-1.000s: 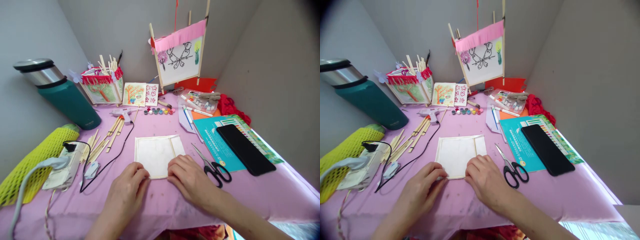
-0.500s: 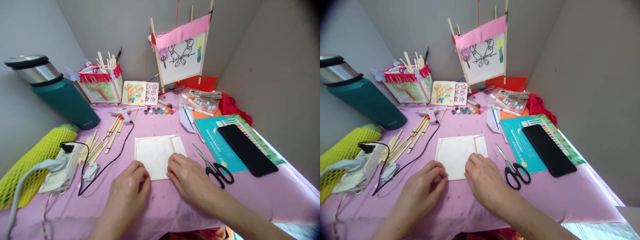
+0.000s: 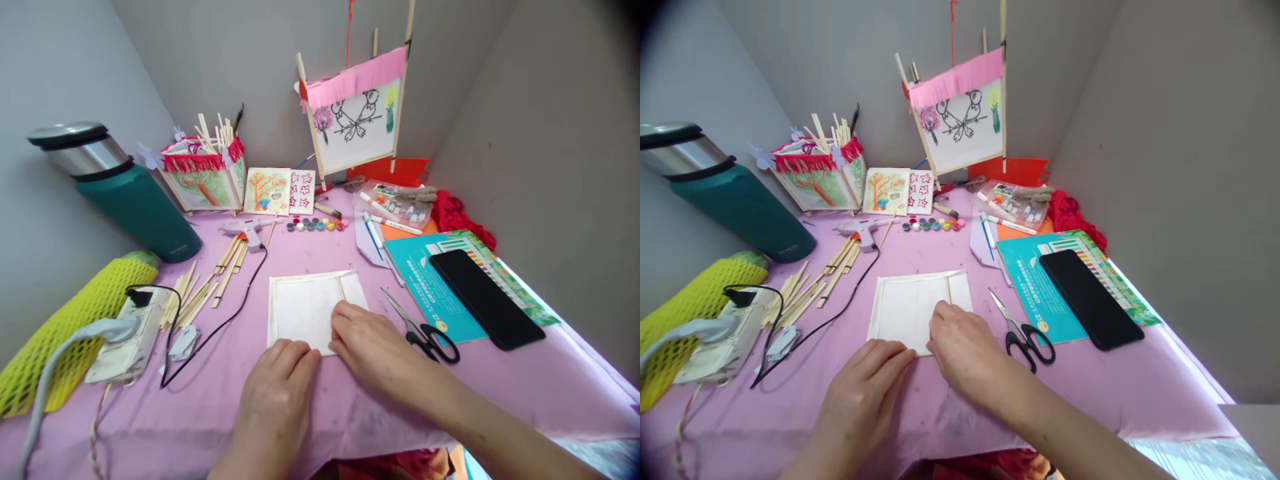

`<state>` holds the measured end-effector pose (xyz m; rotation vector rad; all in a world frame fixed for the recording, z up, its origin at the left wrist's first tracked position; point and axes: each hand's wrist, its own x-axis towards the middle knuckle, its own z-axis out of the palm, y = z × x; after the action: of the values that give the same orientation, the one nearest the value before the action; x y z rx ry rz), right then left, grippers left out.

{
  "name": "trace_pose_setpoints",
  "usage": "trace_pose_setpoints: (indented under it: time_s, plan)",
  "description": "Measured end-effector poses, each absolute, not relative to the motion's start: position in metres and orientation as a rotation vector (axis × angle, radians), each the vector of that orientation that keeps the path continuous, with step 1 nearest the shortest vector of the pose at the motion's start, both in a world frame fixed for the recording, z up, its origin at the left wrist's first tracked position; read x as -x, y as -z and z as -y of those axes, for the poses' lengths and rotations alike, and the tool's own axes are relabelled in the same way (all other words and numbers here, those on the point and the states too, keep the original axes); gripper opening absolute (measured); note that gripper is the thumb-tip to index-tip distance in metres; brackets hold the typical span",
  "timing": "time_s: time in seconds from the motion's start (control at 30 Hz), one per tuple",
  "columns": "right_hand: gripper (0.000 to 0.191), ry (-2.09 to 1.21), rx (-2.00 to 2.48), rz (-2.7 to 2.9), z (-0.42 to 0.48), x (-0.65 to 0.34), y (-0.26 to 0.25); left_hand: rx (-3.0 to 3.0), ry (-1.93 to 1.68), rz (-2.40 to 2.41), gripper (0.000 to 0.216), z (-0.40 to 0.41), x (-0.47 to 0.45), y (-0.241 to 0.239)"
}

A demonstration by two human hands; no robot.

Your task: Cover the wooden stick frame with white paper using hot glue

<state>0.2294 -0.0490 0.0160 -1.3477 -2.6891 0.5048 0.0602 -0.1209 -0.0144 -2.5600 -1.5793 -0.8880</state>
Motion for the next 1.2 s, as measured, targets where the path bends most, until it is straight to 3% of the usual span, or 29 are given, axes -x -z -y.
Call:
trace_pose_setpoints:
  time_s: [0.13,0.27,0.33,0.47,0.7,0.97,1.2]
  plan:
    - [0.008,-0.572,1.349,2.619,0.044,-0.232,-0.016,2.509,0.790,1.597,0.022,0.123,-0.068,0.024]
    - [0.015,-1.006,1.264,2.172,0.030,-0.251,-0.020,2.481,0.773,1.603,0.023,0.123,-0.068,0.027]
    - [0.017,-1.068,1.197,2.017,0.027,-0.266,-0.023,2.479,0.765,1.608,0.024,0.122,-0.068,0.028]
    - [0.005,-0.919,1.127,2.220,0.039,-0.288,-0.023,2.476,0.733,1.585,0.025,0.121,-0.068,0.029]
    - [0.012,-0.604,1.260,2.368,0.057,-0.283,0.000,2.467,0.543,1.507,0.041,0.123,-0.071,0.027]
    - [0.014,-0.332,1.447,2.393,0.059,-0.272,0.000,2.514,0.391,1.527,0.038,0.122,-0.074,0.022]
    - [0.015,-0.204,1.023,2.400,0.076,-0.266,0.010,2.539,0.474,1.567,0.037,0.119,-0.075,0.022]
